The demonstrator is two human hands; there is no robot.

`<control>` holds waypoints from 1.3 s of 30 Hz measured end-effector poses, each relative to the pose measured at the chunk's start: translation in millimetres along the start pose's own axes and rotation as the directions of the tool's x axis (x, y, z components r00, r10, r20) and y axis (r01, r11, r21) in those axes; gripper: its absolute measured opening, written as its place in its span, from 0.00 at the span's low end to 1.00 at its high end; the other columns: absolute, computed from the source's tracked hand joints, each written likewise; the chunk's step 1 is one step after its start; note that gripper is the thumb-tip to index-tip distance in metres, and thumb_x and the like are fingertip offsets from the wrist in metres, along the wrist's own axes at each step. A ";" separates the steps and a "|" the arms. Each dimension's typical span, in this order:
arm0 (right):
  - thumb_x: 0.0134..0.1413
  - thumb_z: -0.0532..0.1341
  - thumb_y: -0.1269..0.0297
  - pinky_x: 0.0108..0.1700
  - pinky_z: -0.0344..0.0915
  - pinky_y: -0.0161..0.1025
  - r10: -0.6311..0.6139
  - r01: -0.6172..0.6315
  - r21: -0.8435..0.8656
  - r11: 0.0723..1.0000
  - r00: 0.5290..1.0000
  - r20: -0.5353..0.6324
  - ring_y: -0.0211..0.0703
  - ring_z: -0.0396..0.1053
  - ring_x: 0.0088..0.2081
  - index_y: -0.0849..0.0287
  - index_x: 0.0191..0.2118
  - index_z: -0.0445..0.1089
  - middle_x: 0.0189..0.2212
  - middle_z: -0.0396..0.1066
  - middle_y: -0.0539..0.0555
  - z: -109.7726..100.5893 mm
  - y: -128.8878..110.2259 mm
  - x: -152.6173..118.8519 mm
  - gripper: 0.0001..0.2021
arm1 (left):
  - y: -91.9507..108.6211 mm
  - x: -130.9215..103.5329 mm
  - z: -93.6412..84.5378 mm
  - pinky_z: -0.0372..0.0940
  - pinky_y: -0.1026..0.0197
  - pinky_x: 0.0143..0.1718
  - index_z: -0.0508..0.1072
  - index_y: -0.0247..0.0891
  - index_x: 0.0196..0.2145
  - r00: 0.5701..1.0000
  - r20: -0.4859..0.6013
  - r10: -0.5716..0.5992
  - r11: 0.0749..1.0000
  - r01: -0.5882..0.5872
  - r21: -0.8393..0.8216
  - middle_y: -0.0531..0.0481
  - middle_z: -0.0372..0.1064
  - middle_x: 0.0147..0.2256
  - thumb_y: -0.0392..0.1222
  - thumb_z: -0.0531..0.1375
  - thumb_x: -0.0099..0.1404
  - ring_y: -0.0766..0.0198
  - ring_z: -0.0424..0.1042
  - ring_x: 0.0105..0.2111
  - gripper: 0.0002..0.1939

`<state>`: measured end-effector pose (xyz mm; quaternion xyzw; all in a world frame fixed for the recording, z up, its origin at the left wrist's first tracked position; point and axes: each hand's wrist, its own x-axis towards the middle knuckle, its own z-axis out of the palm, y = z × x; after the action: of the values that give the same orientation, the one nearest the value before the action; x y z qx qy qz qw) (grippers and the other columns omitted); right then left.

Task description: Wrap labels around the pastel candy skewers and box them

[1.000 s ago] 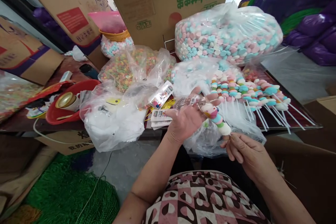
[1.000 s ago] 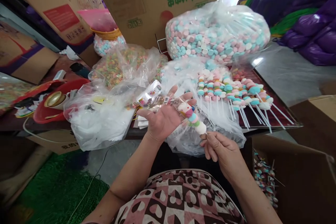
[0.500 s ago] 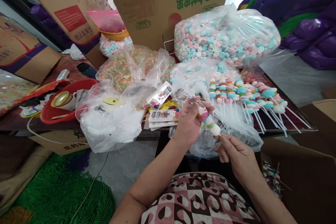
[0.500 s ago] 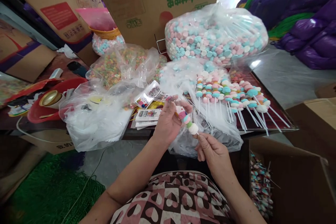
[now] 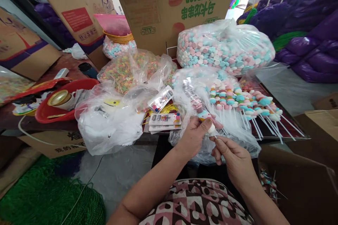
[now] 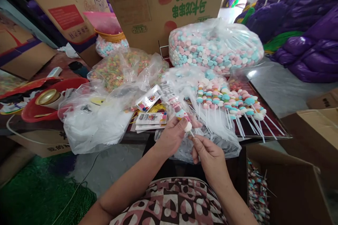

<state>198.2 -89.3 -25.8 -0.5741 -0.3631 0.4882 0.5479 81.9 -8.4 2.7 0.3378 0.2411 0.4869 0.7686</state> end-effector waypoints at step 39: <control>0.55 0.64 0.58 0.29 0.65 0.39 -0.195 0.176 -0.280 0.944 0.980 -0.039 0.39 0.66 0.22 0.55 0.44 0.79 0.22 0.72 0.48 -5.7 11.7 0.6 0.13 | 28.6 8.1 -17.9 0.68 0.57 0.41 0.68 0.46 0.51 0.974 -0.205 0.094 0.977 -0.129 -0.170 0.51 0.75 0.39 0.50 0.69 0.57 0.59 0.76 0.40 0.26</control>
<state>202.4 -91.9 -37.8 -0.6238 -0.4615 0.3598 0.5181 56.0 12.6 12.2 0.2298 0.2506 0.5802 0.7401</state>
